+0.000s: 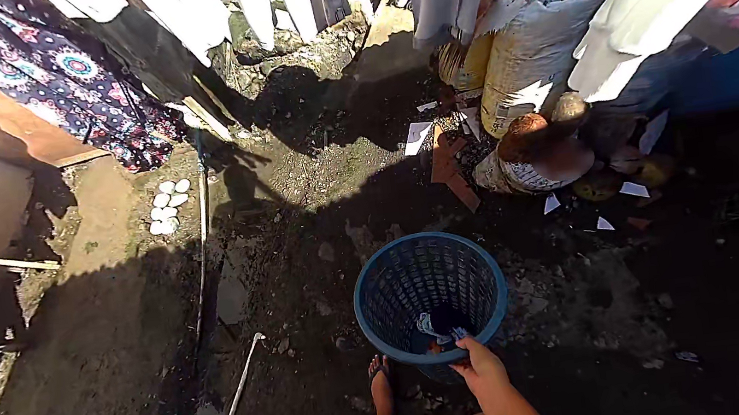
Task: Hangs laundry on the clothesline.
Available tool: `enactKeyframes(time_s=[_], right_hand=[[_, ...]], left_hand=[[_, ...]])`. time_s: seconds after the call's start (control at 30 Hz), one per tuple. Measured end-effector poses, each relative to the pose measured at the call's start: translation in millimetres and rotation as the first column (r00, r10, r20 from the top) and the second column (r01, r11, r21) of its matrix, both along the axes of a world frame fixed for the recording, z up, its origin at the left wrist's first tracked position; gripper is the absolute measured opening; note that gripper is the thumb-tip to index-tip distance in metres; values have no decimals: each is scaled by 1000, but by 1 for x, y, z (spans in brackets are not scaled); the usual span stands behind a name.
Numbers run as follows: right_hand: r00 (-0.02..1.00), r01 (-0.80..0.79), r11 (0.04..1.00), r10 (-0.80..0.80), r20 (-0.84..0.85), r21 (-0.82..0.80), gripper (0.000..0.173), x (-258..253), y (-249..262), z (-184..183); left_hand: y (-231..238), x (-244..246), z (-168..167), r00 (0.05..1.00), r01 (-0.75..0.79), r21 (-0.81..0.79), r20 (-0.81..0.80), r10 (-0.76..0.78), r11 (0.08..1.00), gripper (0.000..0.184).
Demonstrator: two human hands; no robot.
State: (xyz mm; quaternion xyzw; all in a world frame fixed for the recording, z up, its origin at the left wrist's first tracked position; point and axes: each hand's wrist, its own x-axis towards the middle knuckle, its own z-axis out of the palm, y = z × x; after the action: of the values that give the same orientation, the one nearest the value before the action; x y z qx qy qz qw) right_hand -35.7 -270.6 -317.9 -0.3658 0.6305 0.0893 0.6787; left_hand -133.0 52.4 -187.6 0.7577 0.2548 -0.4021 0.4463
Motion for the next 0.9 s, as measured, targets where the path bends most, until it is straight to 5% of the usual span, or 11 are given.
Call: enactKeyframes(time_s=[0.17,0.27,0.37,0.43,0.5,0.53,0.57,0.67,0.8,0.9], right_hand=[[973,-210,977,205,111,38,21,-83,-64,131],[912,-322,942,283,296,91,17,-122,-115,184],[830,-467,882,412,377,65,17,-145,-161,196],[654,-734,674,734,183,-80,14,-152,-196,204],[258,-963,239,952,-163,-128,44,-144,-227,226],[147,-983,114,958,-248,-142,50,-136,-235,241],[119,-978,69,958,-260,-195,48,-127,-238,259],[182,-879,150,983,-29,-453,32,-91,-225,281],[-21,-704,-28,1000,-18,-710,35,-28,-179,271],[-67,-475,12,997,49,-880,27,11,-133,256]], left_hand=[[-42,41,1,920,-365,-44,134,367,930,89],[-78,61,38,864,-462,-282,71,499,841,68],[-119,70,89,836,-427,-563,52,546,707,83],[-147,66,116,834,-388,-573,115,540,722,86],[-175,58,138,820,-375,-518,202,536,769,71],[-187,52,148,819,-359,-493,241,521,792,66],[-196,46,157,822,-330,-478,279,497,814,65],[-208,26,184,824,-164,-480,413,387,862,71],[-218,5,224,806,-87,-475,483,342,876,71],[-227,-15,245,819,-46,-464,490,299,885,59]])
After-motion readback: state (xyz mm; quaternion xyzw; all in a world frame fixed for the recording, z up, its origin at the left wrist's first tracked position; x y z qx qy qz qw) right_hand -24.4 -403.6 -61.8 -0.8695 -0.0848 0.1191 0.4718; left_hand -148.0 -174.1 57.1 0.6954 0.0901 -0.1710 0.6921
